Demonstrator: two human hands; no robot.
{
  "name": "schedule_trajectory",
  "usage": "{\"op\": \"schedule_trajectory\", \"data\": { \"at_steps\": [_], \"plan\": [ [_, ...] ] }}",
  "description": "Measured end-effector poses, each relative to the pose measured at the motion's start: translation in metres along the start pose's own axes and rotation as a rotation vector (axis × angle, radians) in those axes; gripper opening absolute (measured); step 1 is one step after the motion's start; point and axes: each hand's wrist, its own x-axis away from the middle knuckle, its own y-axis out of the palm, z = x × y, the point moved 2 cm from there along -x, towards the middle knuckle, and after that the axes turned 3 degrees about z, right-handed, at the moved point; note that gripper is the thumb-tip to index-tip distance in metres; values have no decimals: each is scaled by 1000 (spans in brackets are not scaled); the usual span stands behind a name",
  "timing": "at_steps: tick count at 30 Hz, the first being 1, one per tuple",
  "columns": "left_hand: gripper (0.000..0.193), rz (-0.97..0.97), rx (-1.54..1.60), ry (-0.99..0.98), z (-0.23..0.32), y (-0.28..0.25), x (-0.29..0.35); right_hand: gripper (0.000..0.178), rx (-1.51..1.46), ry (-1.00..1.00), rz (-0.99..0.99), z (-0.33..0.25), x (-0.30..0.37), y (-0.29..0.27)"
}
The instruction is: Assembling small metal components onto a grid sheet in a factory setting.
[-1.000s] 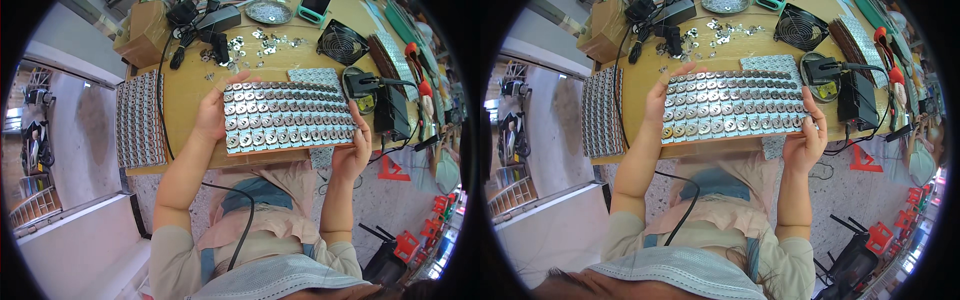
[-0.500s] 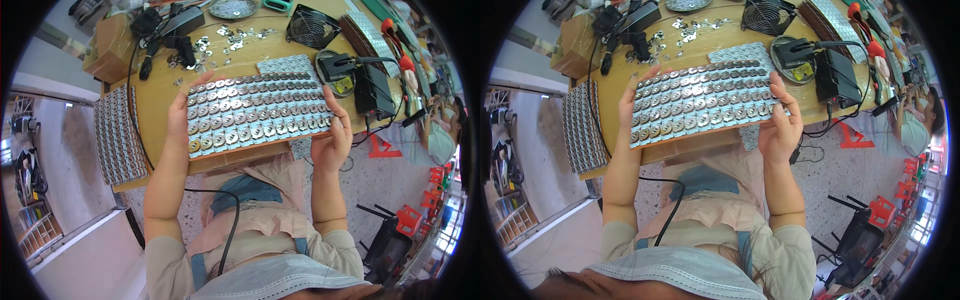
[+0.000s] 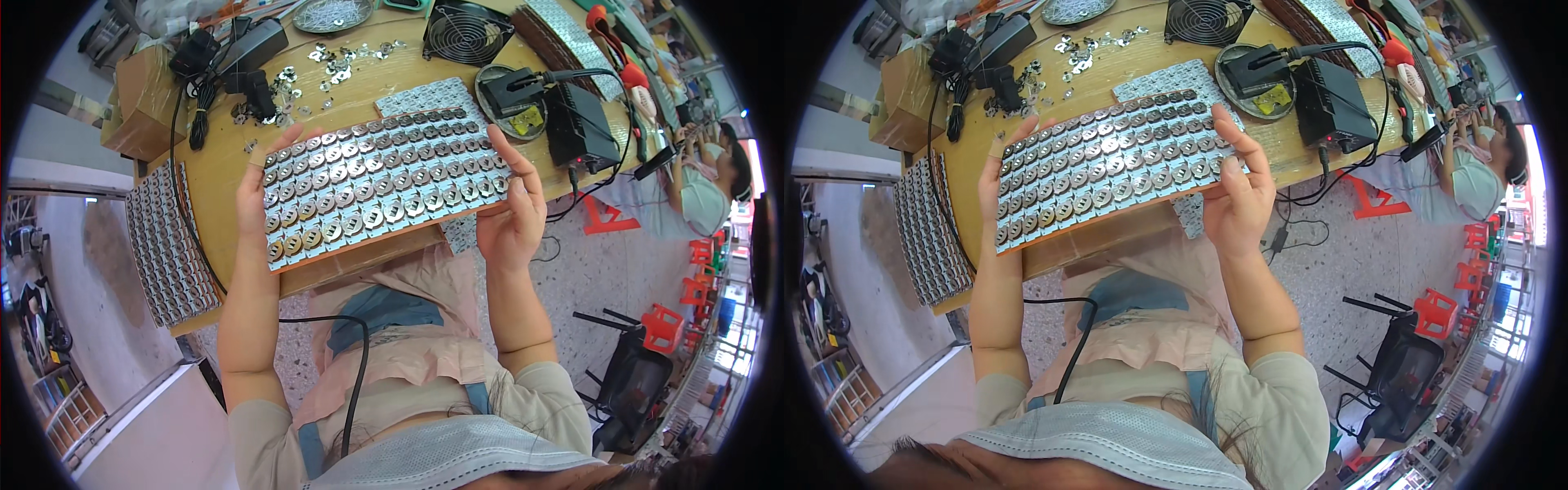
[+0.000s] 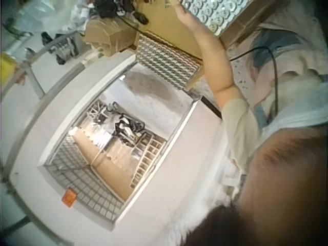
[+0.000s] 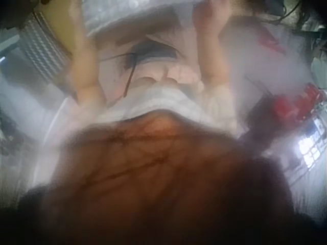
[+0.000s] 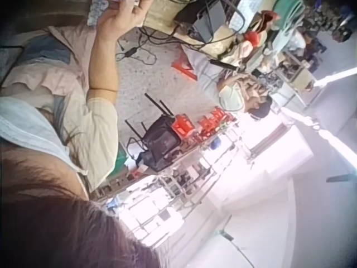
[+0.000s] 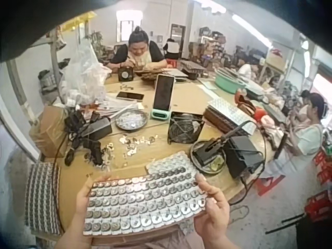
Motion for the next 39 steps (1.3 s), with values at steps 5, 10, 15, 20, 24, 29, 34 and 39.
{"op": "schedule_trajectory", "data": {
  "at_steps": [5,10,15,20,24,29,34,39],
  "plan": [
    [53,15,-6,-1,0,-1,-1,49,-21,-18,-12,2,-1,0],
    [54,-7,-13,6,-2,-1,-1,44,-157,-5,-27,4,-2,-6],
    [54,20,-20,-6,-1,-1,-1,45,-184,18,-33,4,-1,-6],
    [54,9,-9,-21,0,-5,-2,53,-82,31,3,2,1,0],
    [54,-2,-20,-27,1,-8,-3,53,-89,26,-28,1,1,2],
    [54,-1,-16,-44,-1,-9,-5,55,-175,26,-41,4,2,-2],
    [54,11,-12,-37,0,-7,-2,63,-141,25,-33,1,2,2],
    [55,-6,-6,-35,-2,-12,-6,67,-98,42,-55,3,1,-3]
  ]
}}
